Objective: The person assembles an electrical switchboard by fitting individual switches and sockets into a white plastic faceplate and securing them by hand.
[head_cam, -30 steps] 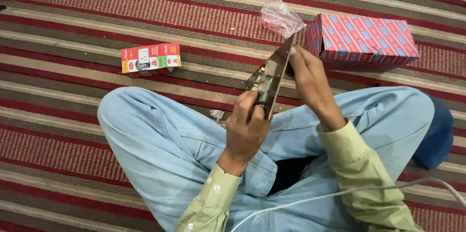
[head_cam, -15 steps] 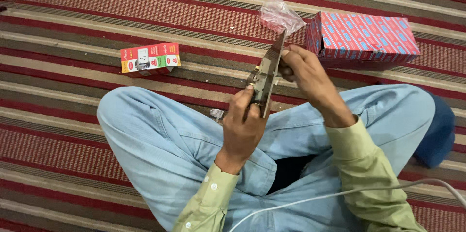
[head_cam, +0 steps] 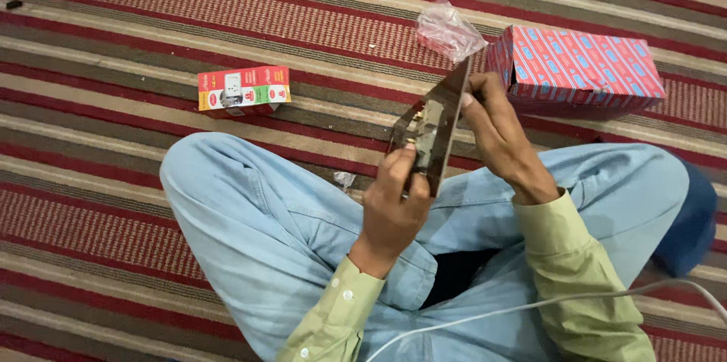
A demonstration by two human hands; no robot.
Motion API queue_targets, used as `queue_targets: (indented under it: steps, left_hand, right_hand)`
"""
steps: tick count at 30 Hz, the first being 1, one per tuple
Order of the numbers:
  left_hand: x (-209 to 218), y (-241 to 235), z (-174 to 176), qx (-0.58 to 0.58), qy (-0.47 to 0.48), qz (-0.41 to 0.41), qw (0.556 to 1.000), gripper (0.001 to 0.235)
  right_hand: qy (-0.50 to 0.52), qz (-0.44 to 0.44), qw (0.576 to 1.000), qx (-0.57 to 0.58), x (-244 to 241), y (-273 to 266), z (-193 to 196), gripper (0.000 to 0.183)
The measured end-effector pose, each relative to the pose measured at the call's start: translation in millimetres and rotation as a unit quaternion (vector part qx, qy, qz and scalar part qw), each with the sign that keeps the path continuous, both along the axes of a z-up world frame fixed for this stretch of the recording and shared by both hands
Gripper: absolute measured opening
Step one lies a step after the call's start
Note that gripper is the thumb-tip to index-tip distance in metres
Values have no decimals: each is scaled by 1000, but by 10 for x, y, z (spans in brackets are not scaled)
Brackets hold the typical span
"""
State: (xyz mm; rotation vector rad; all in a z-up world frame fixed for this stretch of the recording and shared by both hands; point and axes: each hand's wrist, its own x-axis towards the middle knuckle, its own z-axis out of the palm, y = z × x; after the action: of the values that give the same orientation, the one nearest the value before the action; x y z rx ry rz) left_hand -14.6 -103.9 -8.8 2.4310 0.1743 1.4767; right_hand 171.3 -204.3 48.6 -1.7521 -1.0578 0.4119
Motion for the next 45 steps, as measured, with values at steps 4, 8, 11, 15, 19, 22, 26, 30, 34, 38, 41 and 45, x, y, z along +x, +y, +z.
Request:
queue_targets:
  steps: [4, 8, 11, 15, 19, 22, 26, 30, 34, 38, 41, 45]
  left_hand:
    - [19, -4, -1, 13, -8, 17, 1000, 22]
    - [2, -16, 28, 8, -2, 10, 1000, 22]
    - [23, -25, 26, 5, -15, 16, 1000, 19]
    - [2, -24, 62, -4, -16, 3, 1000, 19]
    - [6, 4, 61, -5, -16, -2, 1000, 17]
    - [34, -11, 38, 6, -22, 8, 1000, 15]
    - [5, -53, 65, 2, 3, 9, 1000, 23]
    - [7, 18, 169, -66, 13, -25, 997, 29]
    - [-33, 104, 174, -120, 4, -33, 992, 33]
    - [-9, 101, 182, -109, 6, -28, 994, 33]
    - [-14, 88, 106, -77, 7, -15, 997, 34]
    - [-65, 81, 174, -34, 31, -25, 999, 37]
  right_hand:
    - [-2, 3, 1000, 23, 25, -40, -194, 18]
    - [-36, -4, 999, 37, -27, 14, -269, 20]
    - [-15, -41, 997, 62, -71, 65, -319, 19]
    - [-4, -68, 996, 54, -113, 96, -277, 24]
    - [-21, -58, 998, 11, -3, 83, -304, 25]
    - [93, -53, 993, -42, -238, 222, 309, 27]
    - [259, -63, 963, -37, -10, 60, 4, 26]
    - [165, -65, 983, -37, 99, -4, -78, 31]
    - [-75, -46, 995, -45, -77, 17, 164, 26]
    - [-115, -67, 991, -5, 9, 22, -126, 17]
    - [-137, -69, 988, 1, -28, 39, -174, 21]
    - [-16, -58, 998, 11, -26, 123, -247, 23]
